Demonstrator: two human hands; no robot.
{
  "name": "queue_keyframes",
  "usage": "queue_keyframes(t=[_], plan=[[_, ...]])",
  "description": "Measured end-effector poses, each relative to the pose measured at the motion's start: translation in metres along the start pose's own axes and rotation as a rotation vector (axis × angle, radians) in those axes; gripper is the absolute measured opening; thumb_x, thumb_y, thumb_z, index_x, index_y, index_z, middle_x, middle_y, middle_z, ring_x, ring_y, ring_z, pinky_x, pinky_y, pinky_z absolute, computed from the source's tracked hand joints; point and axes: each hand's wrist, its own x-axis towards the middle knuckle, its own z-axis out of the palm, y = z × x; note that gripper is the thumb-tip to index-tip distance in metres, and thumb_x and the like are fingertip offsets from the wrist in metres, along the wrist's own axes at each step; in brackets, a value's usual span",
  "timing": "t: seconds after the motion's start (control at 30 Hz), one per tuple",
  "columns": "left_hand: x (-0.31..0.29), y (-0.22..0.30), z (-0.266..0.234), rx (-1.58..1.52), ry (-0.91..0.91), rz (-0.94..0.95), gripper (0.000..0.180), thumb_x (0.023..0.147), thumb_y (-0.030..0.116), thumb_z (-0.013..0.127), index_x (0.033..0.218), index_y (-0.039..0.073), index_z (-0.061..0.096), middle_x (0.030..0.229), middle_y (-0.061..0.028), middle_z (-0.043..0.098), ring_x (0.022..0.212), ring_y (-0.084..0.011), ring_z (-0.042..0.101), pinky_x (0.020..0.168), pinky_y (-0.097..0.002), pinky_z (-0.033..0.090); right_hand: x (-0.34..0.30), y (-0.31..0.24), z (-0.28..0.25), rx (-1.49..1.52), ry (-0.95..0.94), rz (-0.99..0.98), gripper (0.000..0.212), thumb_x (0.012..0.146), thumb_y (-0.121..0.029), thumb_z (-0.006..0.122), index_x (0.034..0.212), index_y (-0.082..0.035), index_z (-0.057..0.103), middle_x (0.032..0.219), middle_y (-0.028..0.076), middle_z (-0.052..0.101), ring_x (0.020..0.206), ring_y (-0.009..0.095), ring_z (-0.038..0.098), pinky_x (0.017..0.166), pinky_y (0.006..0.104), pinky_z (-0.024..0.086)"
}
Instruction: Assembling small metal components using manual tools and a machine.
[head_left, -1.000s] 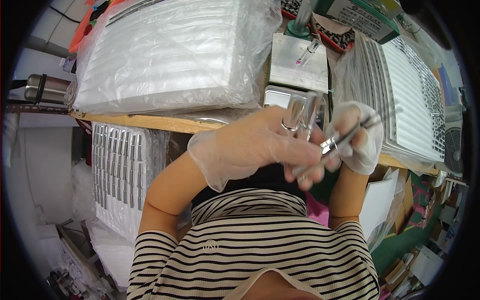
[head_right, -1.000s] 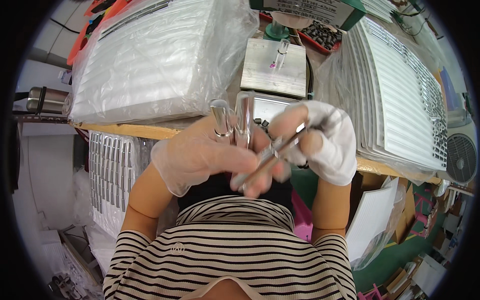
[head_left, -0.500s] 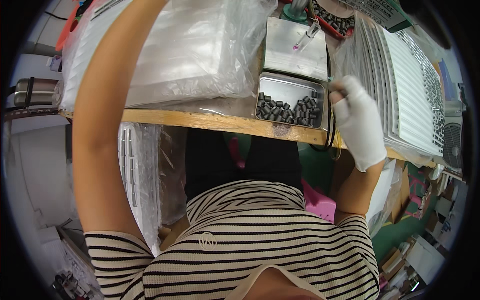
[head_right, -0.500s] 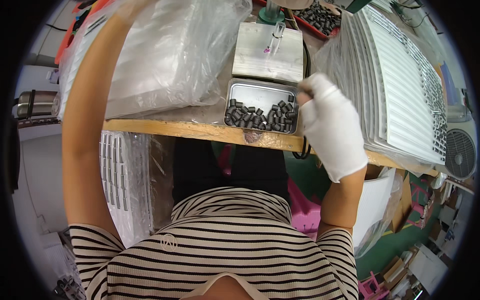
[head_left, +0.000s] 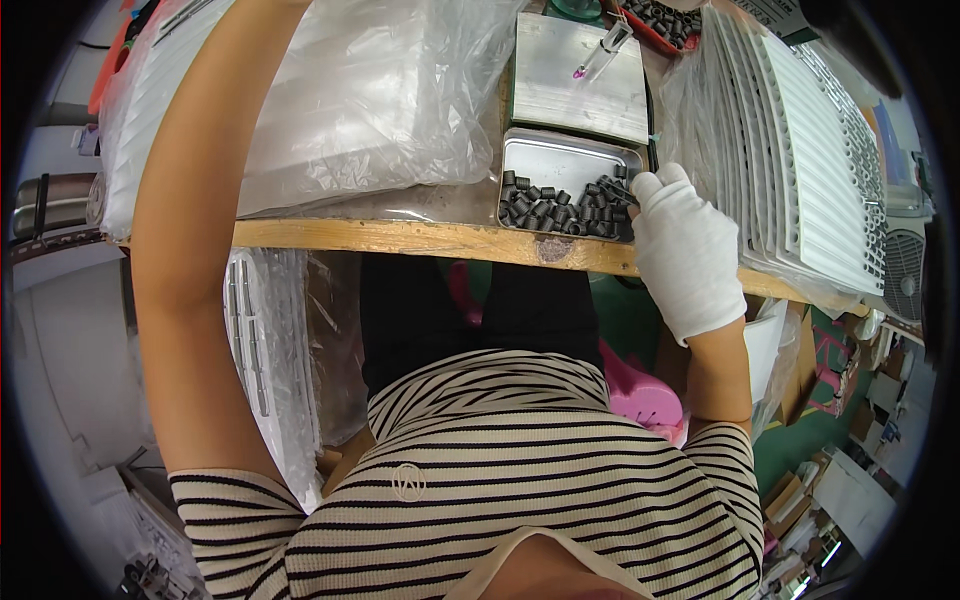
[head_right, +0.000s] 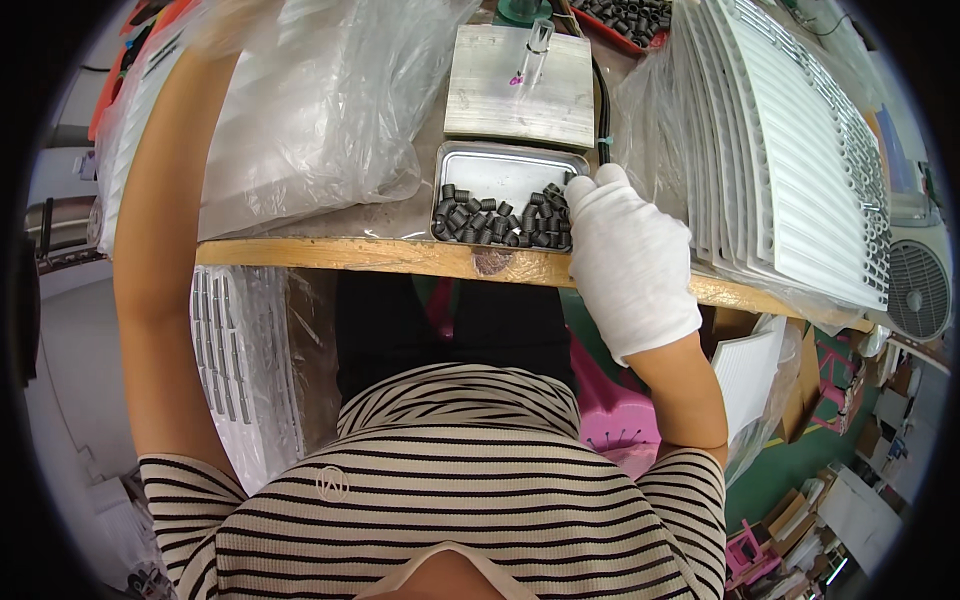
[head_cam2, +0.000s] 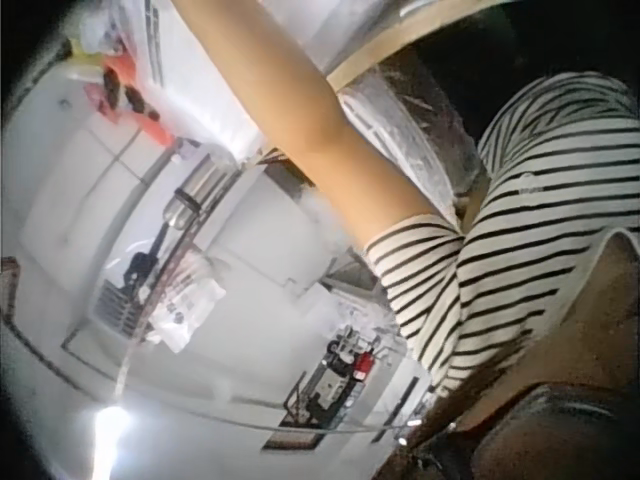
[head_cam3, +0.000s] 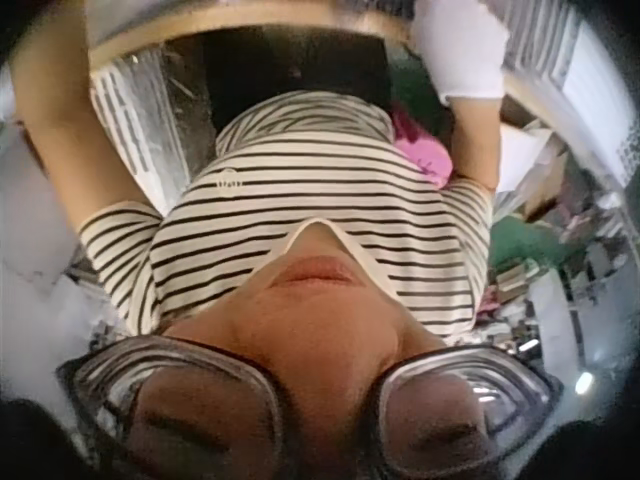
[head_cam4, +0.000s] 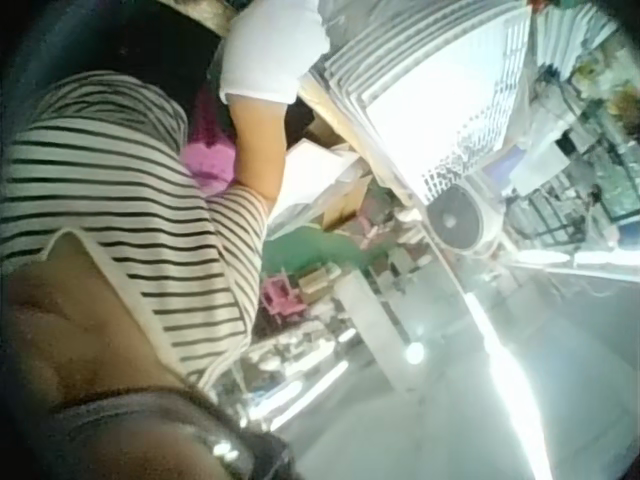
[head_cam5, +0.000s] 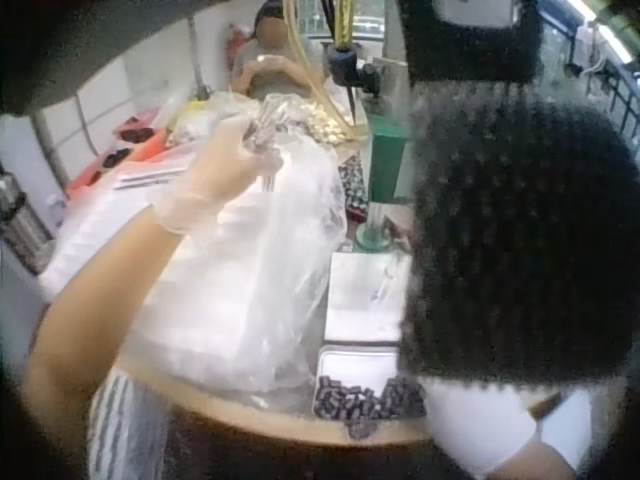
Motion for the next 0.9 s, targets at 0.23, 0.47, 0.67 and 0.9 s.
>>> queue_keyframes(t=[0.23, 0.47, 0.67, 0.9], plan=[[-0.119, 0.101, -0.017, -0.746, 0.049, -0.446, 0.026, 0.073, 0.003, 0.065, 0.099, 0.003, 0.060, 0.090, -0.0046, 0.062, 0.077, -0.0147, 0.058, 0.074, -0.0286, 0.045, -0.001, 0.002, 0.008, -0.105, 0.078, 0.002, 0.008, 0.077, -0.005, 0.057, 0.083, -0.010, 0.056, 0.081, 0.007, 0.057, 0.064, 0.024, 0.065, 0.052, 0.0346, 0.052], [-0.200, 0.134, 0.019, -1.012, -0.019, -0.528, 0.025, 0.077, 0.003, 0.071, 0.101, 0.004, 0.066, 0.087, -0.0014, 0.064, 0.075, -0.0072, 0.059, 0.068, -0.0206, 0.046, -0.004, 0.008, -0.004, 0.056, 0.160, 0.036, 0.007, 0.079, -0.002, 0.056, 0.085, -0.005, 0.059, 0.080, 0.012, 0.059, 0.067, 0.031, 0.062, 0.058, 0.0354, 0.049], [-0.215, 0.132, 0.043, -1.211, 0.026, -0.924, 0.020, 0.077, -0.004, 0.064, 0.097, -0.003, 0.061, 0.092, -0.0139, 0.066, 0.084, -0.0203, 0.065, 0.075, -0.0288, 0.052, -0.024, 0.018, -0.034, 0.843, 0.331, -0.030, 0.011, 0.076, 0.003, 0.064, 0.087, 0.001, 0.062, 0.080, 0.011, 0.059, 0.069, 0.026, 0.058, 0.065, 0.0294, 0.047], [-0.204, 0.131, 0.039, -1.147, -0.170, -0.873, 0.023, 0.074, -0.001, 0.072, 0.096, -0.001, 0.063, 0.082, -0.0043, 0.063, 0.077, -0.0113, 0.061, 0.073, -0.0243, 0.049, -0.020, 0.033, -0.039, 0.870, 0.283, -0.265, 0.014, 0.073, 0.004, 0.063, 0.086, 0.000, 0.062, 0.079, 0.011, 0.058, 0.069, 0.026, 0.059, 0.063, 0.0304, 0.048]])
